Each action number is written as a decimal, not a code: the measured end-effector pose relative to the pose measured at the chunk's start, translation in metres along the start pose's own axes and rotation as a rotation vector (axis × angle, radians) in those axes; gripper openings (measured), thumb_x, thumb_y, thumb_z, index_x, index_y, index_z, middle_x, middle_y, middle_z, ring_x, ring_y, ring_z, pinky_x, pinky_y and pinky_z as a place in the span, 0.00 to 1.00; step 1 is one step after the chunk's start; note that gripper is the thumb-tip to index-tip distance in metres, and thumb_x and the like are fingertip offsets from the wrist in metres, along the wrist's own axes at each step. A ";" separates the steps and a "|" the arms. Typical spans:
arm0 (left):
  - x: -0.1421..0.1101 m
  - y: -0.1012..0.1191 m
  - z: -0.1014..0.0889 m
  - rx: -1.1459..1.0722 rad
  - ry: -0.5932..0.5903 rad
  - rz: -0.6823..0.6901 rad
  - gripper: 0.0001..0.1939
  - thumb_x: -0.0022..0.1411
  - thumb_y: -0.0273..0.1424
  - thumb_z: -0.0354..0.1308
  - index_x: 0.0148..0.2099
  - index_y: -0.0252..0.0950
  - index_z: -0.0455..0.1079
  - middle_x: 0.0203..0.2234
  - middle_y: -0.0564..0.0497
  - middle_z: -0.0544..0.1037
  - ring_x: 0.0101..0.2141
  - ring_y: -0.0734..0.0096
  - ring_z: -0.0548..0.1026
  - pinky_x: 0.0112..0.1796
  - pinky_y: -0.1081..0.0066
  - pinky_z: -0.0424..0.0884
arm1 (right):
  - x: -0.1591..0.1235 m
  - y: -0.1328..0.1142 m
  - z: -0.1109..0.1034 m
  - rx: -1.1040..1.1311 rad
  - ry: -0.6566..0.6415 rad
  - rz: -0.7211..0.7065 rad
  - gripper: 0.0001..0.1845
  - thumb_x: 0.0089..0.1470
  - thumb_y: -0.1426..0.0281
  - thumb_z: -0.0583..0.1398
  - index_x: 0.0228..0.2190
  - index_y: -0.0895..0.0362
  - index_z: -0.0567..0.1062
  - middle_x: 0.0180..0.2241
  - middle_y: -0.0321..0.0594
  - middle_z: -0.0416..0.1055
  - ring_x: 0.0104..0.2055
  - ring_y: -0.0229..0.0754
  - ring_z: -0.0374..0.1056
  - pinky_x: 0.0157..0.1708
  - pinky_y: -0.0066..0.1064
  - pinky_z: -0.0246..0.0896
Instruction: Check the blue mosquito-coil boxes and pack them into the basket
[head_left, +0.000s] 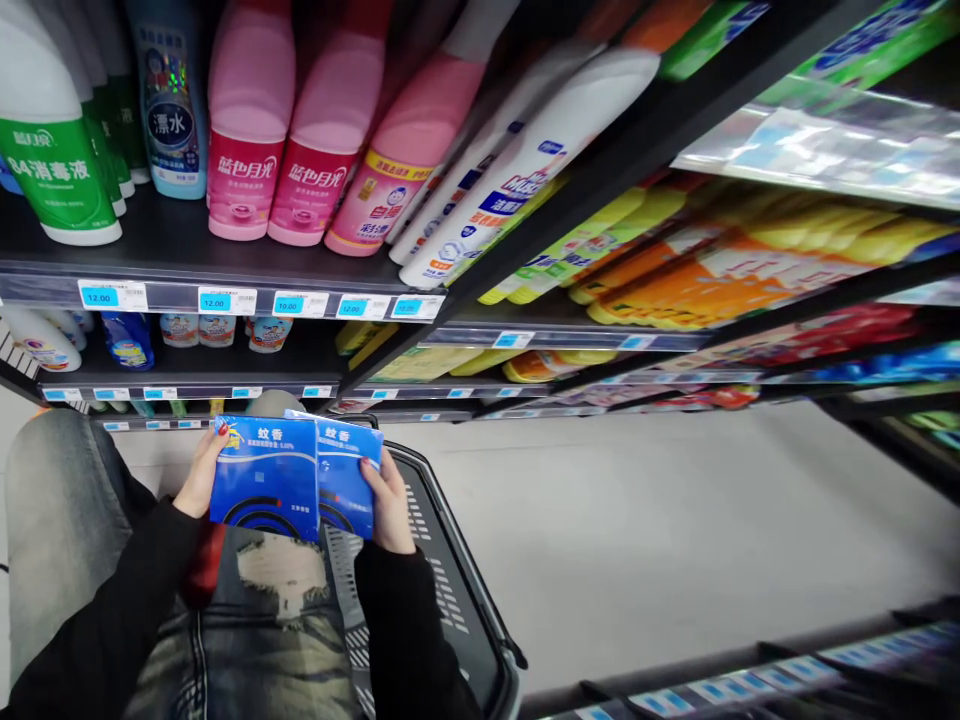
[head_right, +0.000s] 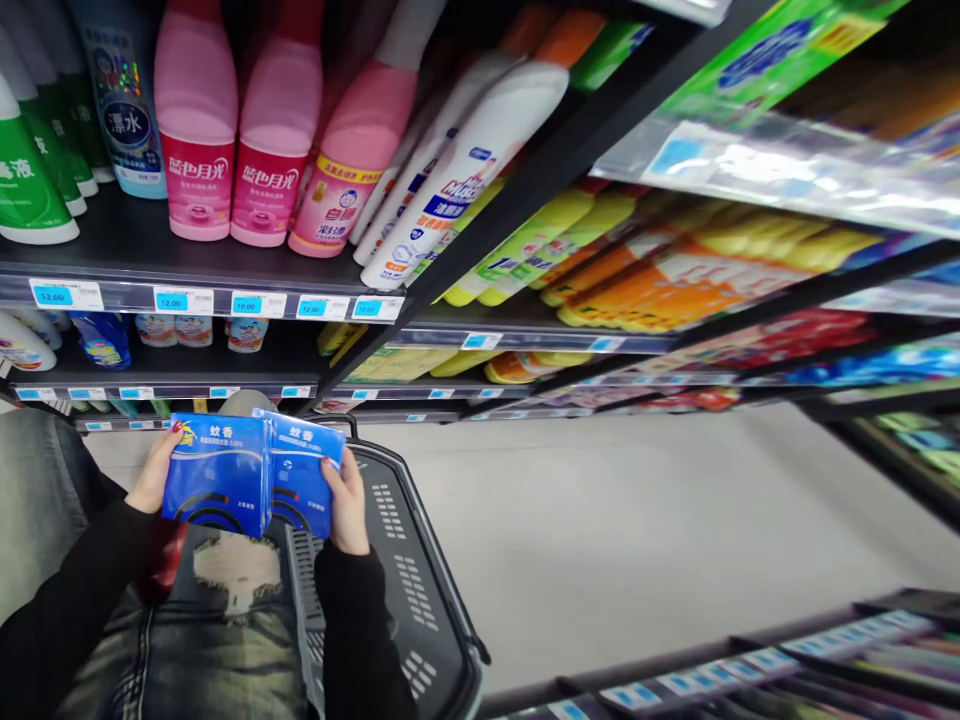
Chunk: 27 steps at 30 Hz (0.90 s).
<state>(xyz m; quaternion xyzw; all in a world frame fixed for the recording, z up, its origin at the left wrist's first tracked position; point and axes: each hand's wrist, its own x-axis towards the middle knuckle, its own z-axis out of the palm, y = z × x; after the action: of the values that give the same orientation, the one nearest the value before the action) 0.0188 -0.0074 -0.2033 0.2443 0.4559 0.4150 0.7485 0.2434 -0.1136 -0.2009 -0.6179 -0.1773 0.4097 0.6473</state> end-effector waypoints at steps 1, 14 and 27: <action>-0.003 0.000 0.002 0.000 -0.011 0.005 0.20 0.43 0.41 0.65 0.37 0.35 0.70 0.28 0.51 0.79 0.31 0.62 0.77 0.35 0.68 0.70 | -0.001 0.003 0.008 -0.001 -0.043 0.000 0.21 0.41 0.59 0.65 0.38 0.52 0.73 0.34 0.35 0.75 0.36 0.44 0.70 0.40 0.36 0.64; -0.004 -0.006 0.005 0.119 0.073 0.064 0.21 0.50 0.40 0.62 0.45 0.41 0.62 0.34 0.54 0.76 0.36 0.67 0.75 0.41 0.68 0.68 | -0.010 0.025 0.055 0.000 -0.462 -0.049 0.41 0.43 0.46 0.60 0.56 0.49 0.61 0.60 0.39 0.57 0.63 0.49 0.50 0.61 0.42 0.44; -0.010 0.018 0.003 0.063 -0.164 -0.364 0.25 0.46 0.33 0.66 0.48 0.35 0.69 0.35 0.44 0.81 0.38 0.53 0.78 0.39 0.61 0.73 | -0.035 0.002 0.073 -0.041 -0.235 -0.034 0.44 0.45 0.56 0.63 0.60 0.52 0.55 0.58 0.45 0.60 0.58 0.53 0.58 0.57 0.47 0.52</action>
<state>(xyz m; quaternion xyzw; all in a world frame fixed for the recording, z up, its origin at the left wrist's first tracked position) 0.0123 -0.0058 -0.1836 0.2141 0.4429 0.2373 0.8377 0.1681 -0.0916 -0.1804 -0.5758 -0.2706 0.4646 0.6160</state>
